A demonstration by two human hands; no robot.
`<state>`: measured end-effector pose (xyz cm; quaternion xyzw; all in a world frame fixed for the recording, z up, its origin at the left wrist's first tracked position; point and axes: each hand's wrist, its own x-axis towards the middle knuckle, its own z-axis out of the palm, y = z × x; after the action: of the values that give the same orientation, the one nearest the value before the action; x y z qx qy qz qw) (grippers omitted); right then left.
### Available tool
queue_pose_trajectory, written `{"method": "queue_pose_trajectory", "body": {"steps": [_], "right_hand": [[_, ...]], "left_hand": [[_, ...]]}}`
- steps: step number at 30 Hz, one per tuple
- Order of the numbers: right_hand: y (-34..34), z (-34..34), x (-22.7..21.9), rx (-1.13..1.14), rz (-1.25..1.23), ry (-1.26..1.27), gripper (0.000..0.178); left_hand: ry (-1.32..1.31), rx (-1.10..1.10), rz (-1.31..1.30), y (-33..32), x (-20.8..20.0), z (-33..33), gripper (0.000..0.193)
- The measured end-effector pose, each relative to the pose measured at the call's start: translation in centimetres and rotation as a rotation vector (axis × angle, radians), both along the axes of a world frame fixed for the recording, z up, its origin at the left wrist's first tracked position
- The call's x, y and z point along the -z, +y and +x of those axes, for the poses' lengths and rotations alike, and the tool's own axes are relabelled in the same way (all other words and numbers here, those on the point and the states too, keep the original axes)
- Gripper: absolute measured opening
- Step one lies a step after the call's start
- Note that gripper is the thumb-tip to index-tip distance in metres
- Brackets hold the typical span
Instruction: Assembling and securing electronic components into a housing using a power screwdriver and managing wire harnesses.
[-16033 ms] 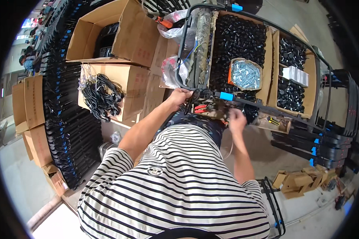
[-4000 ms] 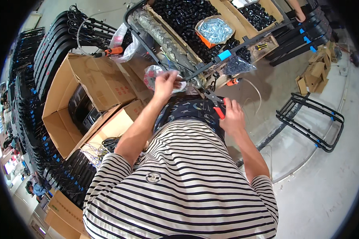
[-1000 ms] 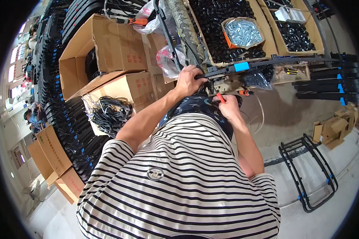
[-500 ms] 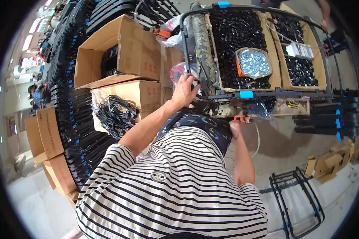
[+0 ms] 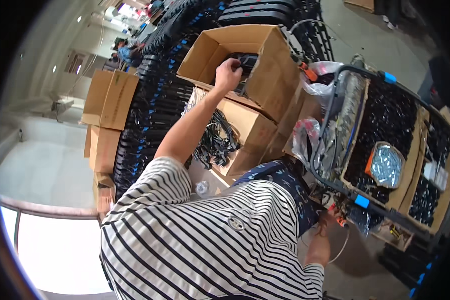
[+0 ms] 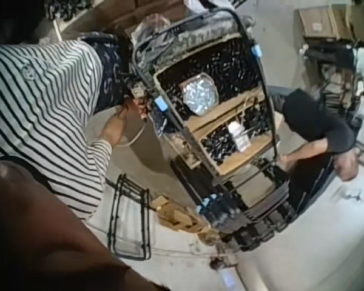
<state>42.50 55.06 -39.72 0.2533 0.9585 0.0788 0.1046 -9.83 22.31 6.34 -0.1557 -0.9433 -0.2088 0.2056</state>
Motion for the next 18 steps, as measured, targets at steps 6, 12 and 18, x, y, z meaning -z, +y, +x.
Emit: {"method": "queue_pose_trajectory", "body": {"steps": [6,12,18], "right_hand": [[0.3,1.8,-2.9,-0.414,0.307,-0.057,0.053],[-1.5,6.4,-11.4,0.07,-0.9,0.468,0.023],[-2.6,10.0,-11.4,0.902,-1.285,0.497,0.013]], "left_hand": [[-0.709,-0.577,0.553,-8.2,10.3,-16.3,0.022],[-0.923,-0.548,0.85,-19.9,32.5,-28.5,0.02],[-0.975,-0.639,0.753,-20.4,45.8,-32.3,0.011]]}}
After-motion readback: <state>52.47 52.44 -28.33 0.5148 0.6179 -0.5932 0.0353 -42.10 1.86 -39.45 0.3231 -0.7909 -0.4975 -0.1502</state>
